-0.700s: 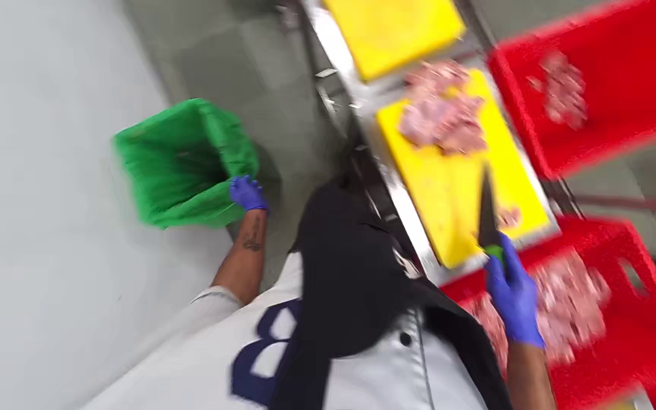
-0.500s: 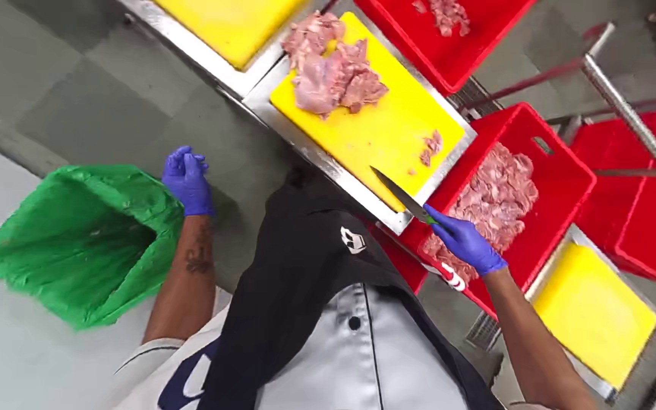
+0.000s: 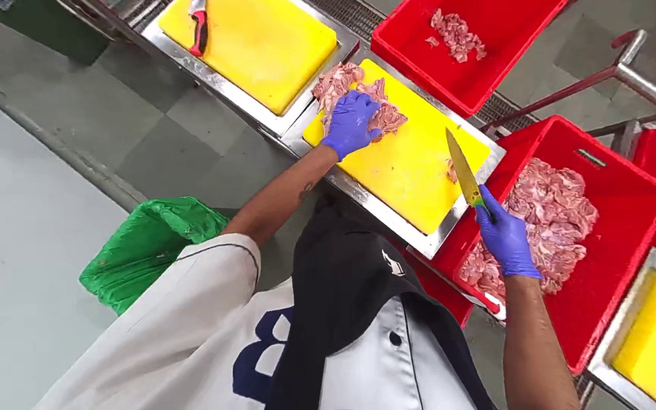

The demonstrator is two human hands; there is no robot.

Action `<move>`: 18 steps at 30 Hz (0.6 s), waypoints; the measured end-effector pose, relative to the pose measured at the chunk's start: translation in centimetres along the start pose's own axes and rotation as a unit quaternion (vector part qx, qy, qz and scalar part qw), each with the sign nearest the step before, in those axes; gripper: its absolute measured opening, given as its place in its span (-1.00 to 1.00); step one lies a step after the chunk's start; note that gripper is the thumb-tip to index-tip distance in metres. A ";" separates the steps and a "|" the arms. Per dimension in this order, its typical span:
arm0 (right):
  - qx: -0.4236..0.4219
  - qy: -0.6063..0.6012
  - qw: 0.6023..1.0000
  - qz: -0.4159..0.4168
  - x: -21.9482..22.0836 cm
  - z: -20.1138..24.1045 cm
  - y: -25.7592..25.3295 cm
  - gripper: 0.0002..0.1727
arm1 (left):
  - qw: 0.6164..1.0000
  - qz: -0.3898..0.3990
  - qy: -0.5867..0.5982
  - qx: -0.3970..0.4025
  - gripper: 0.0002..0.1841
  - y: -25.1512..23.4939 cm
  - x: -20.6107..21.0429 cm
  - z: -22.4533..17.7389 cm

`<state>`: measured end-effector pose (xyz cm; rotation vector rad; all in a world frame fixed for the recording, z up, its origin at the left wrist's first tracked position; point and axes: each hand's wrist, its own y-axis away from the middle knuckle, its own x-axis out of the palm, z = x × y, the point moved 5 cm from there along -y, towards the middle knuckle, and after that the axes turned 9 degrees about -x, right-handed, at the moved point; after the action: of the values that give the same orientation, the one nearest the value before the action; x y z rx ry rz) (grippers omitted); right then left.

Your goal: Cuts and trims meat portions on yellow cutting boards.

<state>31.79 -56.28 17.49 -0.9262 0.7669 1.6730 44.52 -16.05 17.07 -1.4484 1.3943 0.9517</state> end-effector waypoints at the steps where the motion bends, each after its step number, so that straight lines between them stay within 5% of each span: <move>1: 0.006 -0.017 1.000 -0.022 0.5 0.9 0.5 -0.44 | 0.999 0.025 -0.023 -0.012 -0.40 -1.3 0.6 -0.6; 4: 0.020 -0.077 0.996 -0.028 3.0 4.3 1.9 -0.46 | 0.993 0.081 -0.076 -0.028 -0.52 -4.1 0.3 -1.8; 9: 0.005 -0.129 0.987 0.098 9.2 9.5 3.7 -0.48 | 0.978 0.149 -0.141 0.030 -0.37 -4.0 1.5 -2.5; 12: 0.024 -0.133 0.983 0.123 9.7 10.4 3.9 -0.47 | 0.980 0.177 -0.087 0.017 -0.48 -5.0 1.1 -2.1; 18: 0.161 -0.131 0.978 0.012 6.3 6.2 5.3 -0.45 | 0.953 0.262 0.149 0.017 -0.60 -6.9 -0.4 -2.6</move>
<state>24.31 -49.46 15.39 -0.4622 0.8387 1.5908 51.22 -18.61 18.82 -1.2517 2.0754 1.0486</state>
